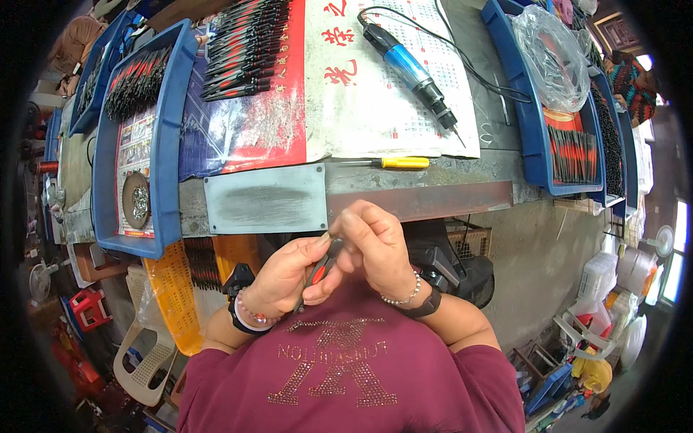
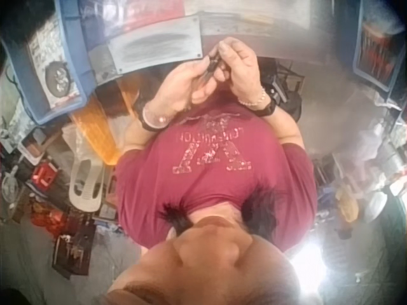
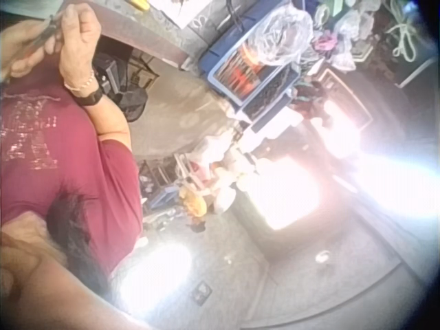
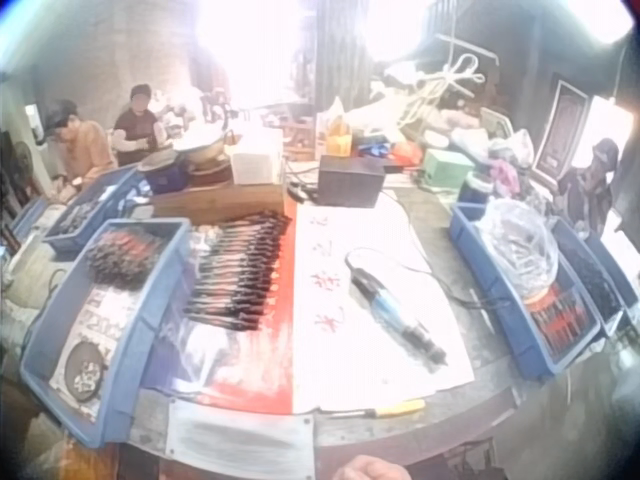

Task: The person assembles small black hardware components at a workbench. They use a rotary tool to grind or polish a component, then use a screwdriver to tighten a screw, and finally insert a small metal pin. Finished items are placed into a yellow basket.

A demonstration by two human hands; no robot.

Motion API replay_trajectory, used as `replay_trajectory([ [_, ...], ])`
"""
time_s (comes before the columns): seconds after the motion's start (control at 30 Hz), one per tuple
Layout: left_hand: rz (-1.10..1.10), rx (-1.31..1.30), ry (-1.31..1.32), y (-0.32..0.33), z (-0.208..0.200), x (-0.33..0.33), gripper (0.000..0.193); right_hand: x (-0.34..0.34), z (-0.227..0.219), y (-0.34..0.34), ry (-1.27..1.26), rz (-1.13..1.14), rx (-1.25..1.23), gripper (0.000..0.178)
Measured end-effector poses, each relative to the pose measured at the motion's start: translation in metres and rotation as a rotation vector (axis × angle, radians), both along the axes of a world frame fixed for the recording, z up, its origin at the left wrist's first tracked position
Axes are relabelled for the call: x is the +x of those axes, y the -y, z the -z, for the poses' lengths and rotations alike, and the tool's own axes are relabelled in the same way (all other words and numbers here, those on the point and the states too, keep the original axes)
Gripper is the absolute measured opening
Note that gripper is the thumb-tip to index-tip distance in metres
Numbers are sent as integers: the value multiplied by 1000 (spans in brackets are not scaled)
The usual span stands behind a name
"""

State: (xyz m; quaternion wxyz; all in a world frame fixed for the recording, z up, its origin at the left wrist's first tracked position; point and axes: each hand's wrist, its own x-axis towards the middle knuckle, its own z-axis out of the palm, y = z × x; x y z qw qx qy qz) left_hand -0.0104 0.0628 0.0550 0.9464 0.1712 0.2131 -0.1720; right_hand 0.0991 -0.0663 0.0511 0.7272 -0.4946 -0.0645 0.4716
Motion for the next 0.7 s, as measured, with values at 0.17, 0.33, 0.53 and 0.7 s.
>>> replay_trajectory([
  [0.17,-103,123,44,12,3,-5,44,7,-1,-8,43,-75,-47,26],
  [0.33,-185,17,76,17,10,-7,43,19,-1,-16,50,-185,-59,26],
  [0.53,-201,-20,74,15,12,-10,42,14,0,-19,41,-160,-60,26],
  [0.7,-187,-12,63,12,10,-8,41,14,3,-19,32,-149,-54,27],
])
